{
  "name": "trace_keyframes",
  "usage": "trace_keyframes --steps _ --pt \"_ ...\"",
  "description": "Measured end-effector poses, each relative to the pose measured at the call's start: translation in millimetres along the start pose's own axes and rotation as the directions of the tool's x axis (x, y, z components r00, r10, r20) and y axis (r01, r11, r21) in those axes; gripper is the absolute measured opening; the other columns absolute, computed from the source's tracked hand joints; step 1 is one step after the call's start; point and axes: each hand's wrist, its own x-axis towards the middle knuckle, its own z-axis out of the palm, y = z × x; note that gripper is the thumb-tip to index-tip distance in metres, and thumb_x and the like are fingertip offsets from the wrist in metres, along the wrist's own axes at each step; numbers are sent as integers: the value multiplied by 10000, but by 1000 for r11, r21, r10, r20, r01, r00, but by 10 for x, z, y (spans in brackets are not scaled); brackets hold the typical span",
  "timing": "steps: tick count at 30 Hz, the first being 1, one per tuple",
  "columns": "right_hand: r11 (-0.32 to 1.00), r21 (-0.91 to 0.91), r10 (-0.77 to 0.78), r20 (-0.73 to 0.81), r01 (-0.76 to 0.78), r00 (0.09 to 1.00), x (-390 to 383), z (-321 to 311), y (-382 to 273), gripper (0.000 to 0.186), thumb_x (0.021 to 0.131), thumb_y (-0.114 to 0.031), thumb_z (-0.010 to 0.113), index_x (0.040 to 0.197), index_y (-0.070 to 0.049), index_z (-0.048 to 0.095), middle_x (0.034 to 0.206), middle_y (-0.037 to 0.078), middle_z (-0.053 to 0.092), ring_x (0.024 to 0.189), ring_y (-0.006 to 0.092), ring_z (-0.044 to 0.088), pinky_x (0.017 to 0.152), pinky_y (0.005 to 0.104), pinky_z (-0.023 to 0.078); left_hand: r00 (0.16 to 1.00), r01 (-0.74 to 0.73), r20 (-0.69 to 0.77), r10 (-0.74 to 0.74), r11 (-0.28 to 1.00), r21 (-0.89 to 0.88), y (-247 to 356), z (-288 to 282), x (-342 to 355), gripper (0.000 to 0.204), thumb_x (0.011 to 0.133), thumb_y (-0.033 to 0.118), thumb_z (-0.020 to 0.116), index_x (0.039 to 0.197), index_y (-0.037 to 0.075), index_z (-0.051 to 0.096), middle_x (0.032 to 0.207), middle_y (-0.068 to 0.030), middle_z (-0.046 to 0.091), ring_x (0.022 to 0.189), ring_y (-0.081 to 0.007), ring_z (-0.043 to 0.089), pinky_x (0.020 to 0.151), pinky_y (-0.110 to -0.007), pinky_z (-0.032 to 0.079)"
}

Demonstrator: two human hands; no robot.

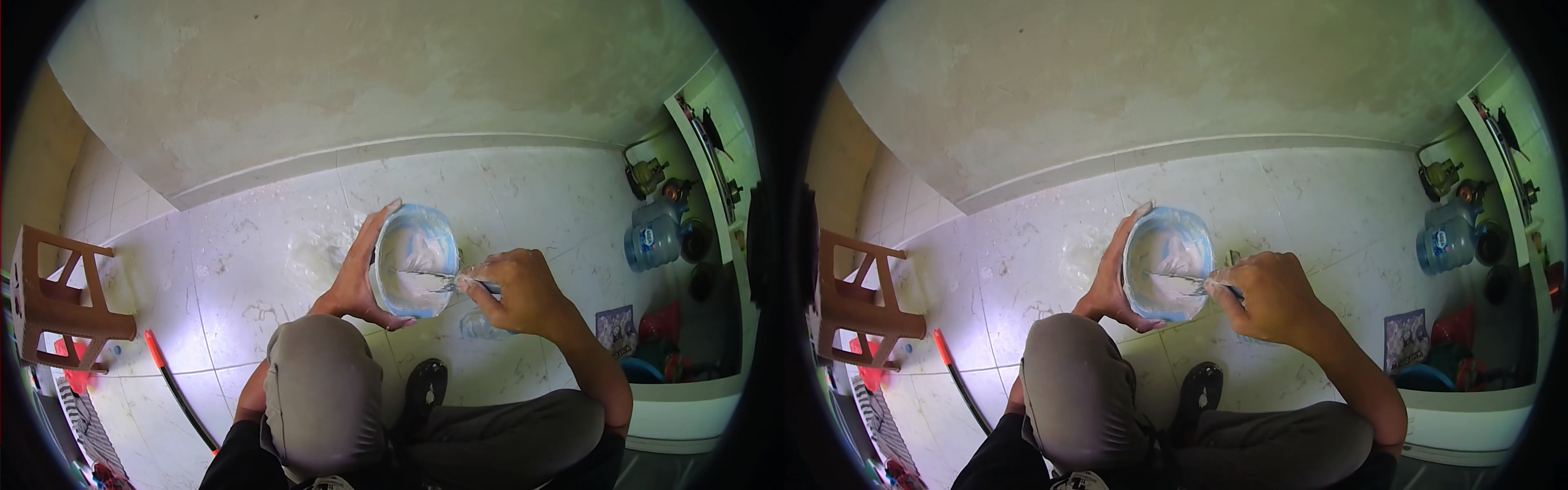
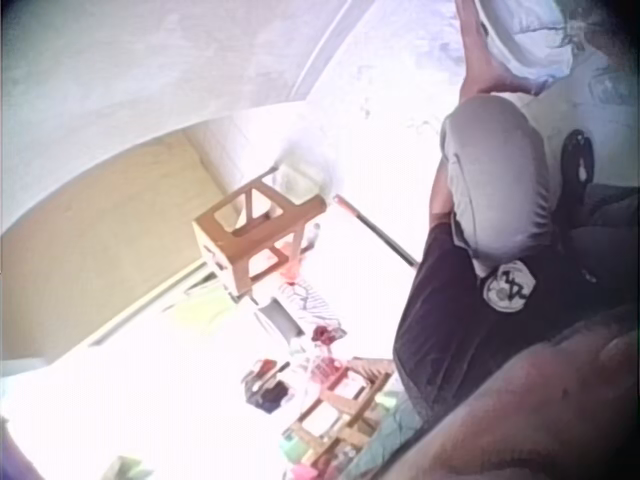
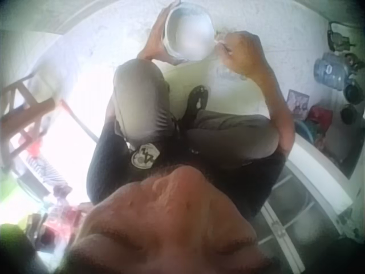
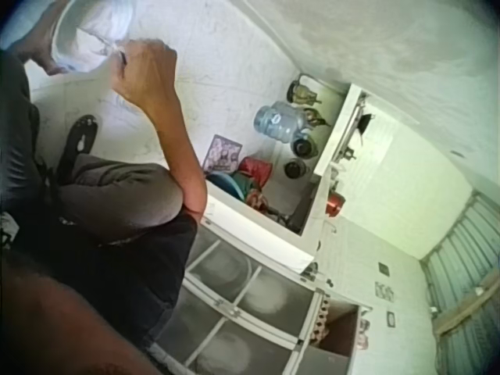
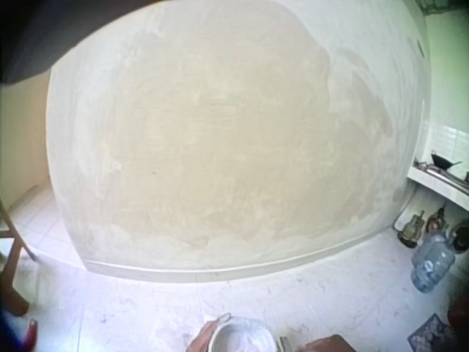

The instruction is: Mix wall putty and apply it to a wall surface using a spatula and trowel.

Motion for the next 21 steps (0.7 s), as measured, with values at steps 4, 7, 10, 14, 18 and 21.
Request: trace_keyframes --steps 4,7,10,14,18,21 --pt "973 -230 -37 -125 7 991 10 2 16 169 907 -198 716 961 -76 819 668 102 643 586 304 657 544 456 510 1000 13 -1 -13 1000 -22 0 -1 9 1502 404 359 1031 1655 67 254 1574 -183 395 1459 -367 424 1220 -463 362" --pt "942 -336 -20 -138 -28 990 6 28 -18 166 902 -199 723 971 -87 823 677 86 627 561 285 646 507 432 496 1000 1 -10 -1 1000 -12 1 -2 3 1497 408 361 1029 1655 67 255 1563 -183 405 1455 -369 430 1218 -464 365" --pt "946 -318 -75 -33 61 997 -14 -16 -91 175 892 -198 732 993 -90 826 699 80 632 551 276 642 489 411 488 999 21 -25 -21 1000 -4 -10 19 -1 1510 402 342 1026 1661 64 240 1558 -156 411 1451 -335 443 1225 -444 358" --pt "980 -193 -62 -60 49 996 3 -56 -129 200 877 -210 749 1020 -94 827 716 74 650 578 269 656 522 405 510 999 13 -33 -13 1000 -2 3 -3 9 1484 420 364 1024 1654 67 256 1551 -176 412 1440 -368 446 1213 -460 373" --pt "982 -185 -30 11 31 999 7 -9 -49 191 872 -206 759 1008 -91 827 732 76 671 607 275 669 558 412 531 1000 20 -14 -20 1000 -14 -2 -3 -7 1483 426 367 1025 1655 66 252 1548 -174 409 1437 -364 447 1212 -459 376" --pt "979 -203 -23 -126 -3 992 -21 19 32 184 873 -192 759 1007 -84 827 739 80 684 618 286 674 576 426 540 1000 5 -26 -6 1000 -26 16 12 -4 1530 394 323 1019 1669 51 219 1580 -140 401 1462 -301 443 1240 -428 342"
